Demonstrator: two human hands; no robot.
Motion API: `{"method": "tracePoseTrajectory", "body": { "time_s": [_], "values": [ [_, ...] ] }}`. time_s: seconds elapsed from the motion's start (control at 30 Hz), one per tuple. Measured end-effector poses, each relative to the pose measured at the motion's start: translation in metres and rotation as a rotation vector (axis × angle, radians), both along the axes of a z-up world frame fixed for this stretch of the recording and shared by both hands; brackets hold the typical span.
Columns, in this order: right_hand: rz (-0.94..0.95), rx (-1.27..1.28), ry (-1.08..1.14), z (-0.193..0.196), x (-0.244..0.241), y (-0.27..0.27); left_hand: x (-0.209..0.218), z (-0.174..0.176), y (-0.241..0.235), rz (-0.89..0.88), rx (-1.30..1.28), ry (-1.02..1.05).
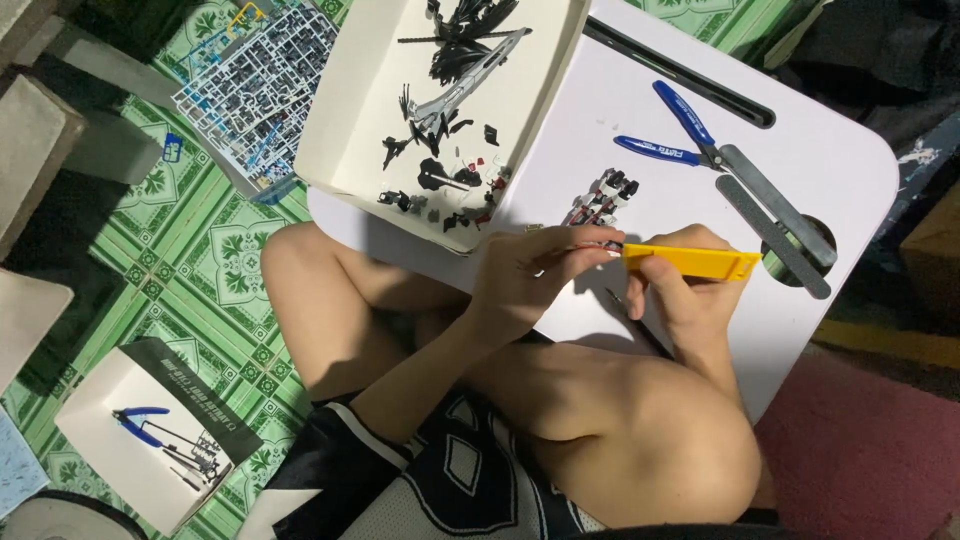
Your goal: Trimming and cleaning small plastic model parts using a hobby knife while sitting on the floor.
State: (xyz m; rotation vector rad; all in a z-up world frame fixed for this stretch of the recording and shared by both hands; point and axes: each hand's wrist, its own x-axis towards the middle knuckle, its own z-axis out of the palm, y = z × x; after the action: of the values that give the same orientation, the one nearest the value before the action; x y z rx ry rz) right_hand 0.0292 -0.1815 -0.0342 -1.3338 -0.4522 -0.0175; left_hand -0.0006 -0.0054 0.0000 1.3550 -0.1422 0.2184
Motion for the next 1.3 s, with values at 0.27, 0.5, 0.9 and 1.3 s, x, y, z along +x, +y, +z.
{"method": "tracePoseTrajectory", "body": {
  "time_s": [0.27, 0.5, 0.9, 1.3],
  "values": [
    [-0.008, -0.040, -0.104, 0.010, 0.005, 0.005, 0.001, 0.000, 0.004, -0.016, -0.028, -0.007],
    [-0.025, -0.077, -0.163, 0.019, 0.004, 0.014, 0.000, 0.008, 0.004, 0.003, 0.015, 0.008],
    [0.016, -0.134, -0.186, 0.032, 0.006, 0.017, 0.001, -0.024, 0.006, -0.085, -0.090, 0.095],
    [0.100, -0.019, 0.009, 0.005, 0.000, 0.005, 0.001, -0.004, 0.012, -0.078, 0.106, 0.023]
  ]
}}
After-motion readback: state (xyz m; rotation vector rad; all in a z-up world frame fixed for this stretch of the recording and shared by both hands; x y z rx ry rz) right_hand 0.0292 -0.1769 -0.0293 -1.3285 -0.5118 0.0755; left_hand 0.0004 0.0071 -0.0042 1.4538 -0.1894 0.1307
